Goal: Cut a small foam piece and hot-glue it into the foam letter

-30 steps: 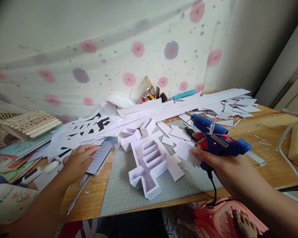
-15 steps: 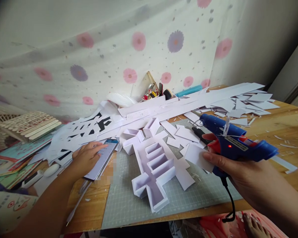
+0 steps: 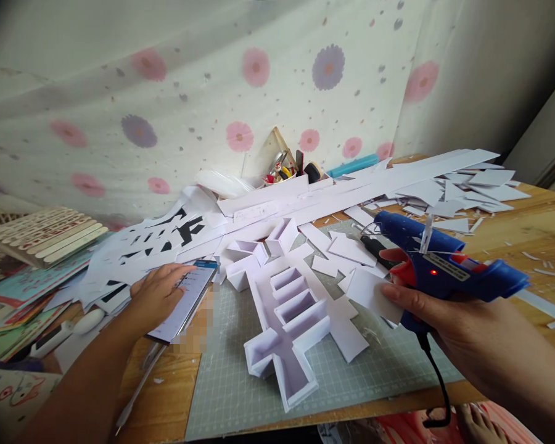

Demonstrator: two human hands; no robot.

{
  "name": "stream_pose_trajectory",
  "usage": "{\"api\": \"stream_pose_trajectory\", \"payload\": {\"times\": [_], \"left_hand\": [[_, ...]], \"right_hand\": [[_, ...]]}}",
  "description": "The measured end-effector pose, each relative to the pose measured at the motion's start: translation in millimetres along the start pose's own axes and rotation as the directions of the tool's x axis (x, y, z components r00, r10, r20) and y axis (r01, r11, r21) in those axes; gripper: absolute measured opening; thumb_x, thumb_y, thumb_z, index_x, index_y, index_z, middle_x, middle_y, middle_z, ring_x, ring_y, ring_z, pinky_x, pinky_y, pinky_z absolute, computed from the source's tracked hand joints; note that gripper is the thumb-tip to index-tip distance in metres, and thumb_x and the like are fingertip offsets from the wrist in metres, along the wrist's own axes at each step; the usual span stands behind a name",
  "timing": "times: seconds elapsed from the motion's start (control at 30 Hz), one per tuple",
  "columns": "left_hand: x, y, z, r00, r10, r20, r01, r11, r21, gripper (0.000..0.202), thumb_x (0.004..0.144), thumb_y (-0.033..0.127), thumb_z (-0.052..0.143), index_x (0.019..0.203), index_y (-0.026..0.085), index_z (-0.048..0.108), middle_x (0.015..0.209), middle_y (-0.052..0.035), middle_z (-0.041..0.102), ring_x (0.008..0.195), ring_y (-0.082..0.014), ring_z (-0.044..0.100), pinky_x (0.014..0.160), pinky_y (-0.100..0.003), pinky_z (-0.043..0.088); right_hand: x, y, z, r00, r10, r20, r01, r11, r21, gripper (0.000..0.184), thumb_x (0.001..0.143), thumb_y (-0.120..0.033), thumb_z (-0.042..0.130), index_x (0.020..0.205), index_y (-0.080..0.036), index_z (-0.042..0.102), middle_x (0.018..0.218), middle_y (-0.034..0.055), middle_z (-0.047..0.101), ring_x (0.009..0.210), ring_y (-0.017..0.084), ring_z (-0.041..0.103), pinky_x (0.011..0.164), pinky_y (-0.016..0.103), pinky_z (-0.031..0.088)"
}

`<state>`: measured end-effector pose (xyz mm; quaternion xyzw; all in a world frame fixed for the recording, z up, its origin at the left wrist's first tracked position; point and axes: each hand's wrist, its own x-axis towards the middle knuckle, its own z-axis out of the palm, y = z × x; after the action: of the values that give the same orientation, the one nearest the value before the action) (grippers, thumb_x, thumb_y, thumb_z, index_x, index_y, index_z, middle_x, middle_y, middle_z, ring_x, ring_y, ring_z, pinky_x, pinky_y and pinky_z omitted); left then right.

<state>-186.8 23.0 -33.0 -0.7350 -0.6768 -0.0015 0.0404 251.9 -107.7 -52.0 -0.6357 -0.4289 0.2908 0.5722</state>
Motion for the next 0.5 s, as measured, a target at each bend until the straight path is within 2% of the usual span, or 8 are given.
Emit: {"api": "stream_pose_trajectory", "payload": {"times": [0.13, 0.3, 0.4, 0.5], "left_hand": [[0, -2, 2.2, 0.999, 0.025, 0.032, -0.025, 1.000, 0.007, 0.052, 0.083, 0.024, 0.042, 0.128, 0.040, 0.064, 0.141, -0.0017, 0.058, 0.130, -0.0324, 0.049, 0.109, -0.056, 0.035], [-3, 0, 0.6, 0.999, 0.036, 0.037, -0.036, 0.999, 0.016, 0.052, 0.083, 0.024, 0.042, 0.127, 0.039, 0.065, 0.140, -0.0013, 0.058, 0.130, -0.0322, 0.049, 0.109, -0.057, 0.033], [-6, -2, -1.7, 1.000, 0.018, 0.026, -0.018, 1.000, 0.017, 0.055, 0.085, 0.025, 0.041, 0.134, 0.040, 0.059, 0.142, -0.0017, 0.056, 0.132, -0.0322, 0.048, 0.109, -0.057, 0.032], [-9, -8, -2.9, 1.000, 0.027, 0.010, -0.027, 1.000, 0.016, 0.055, 0.085, 0.026, 0.040, 0.136, 0.039, 0.058, 0.142, -0.0022, 0.057, 0.131, -0.0319, 0.048, 0.109, -0.054, 0.033]], "right_hand": [[2, -4, -1, 0.997, -0.022, 0.067, 0.023, 1.000, -0.003, 0.025, 0.063, -0.051, 0.086, 0.073, -0.035, 0.069, 0.113, -0.0042, 0.068, 0.095, 0.033, 0.067, 0.064, 0.041, 0.062], [8, -18, -7, 0.987, 0.059, 0.151, -0.062, 0.998, 0.010, 0.021, 0.059, -0.035, 0.087, 0.070, -0.032, 0.070, 0.114, 0.0007, 0.068, 0.098, 0.033, 0.068, 0.073, 0.044, 0.064], [6, -16, -5, 0.990, 0.061, 0.129, -0.066, 0.997, 0.035, 0.025, 0.058, -0.038, 0.089, 0.071, -0.030, 0.070, 0.114, 0.0023, 0.068, 0.100, 0.033, 0.067, 0.072, 0.041, 0.063], [0, -10, -1, 0.999, 0.032, 0.036, -0.035, 0.997, 0.064, 0.030, 0.059, -0.047, 0.088, 0.073, -0.029, 0.068, 0.114, 0.0011, 0.068, 0.102, 0.032, 0.065, 0.068, 0.038, 0.061]]}}
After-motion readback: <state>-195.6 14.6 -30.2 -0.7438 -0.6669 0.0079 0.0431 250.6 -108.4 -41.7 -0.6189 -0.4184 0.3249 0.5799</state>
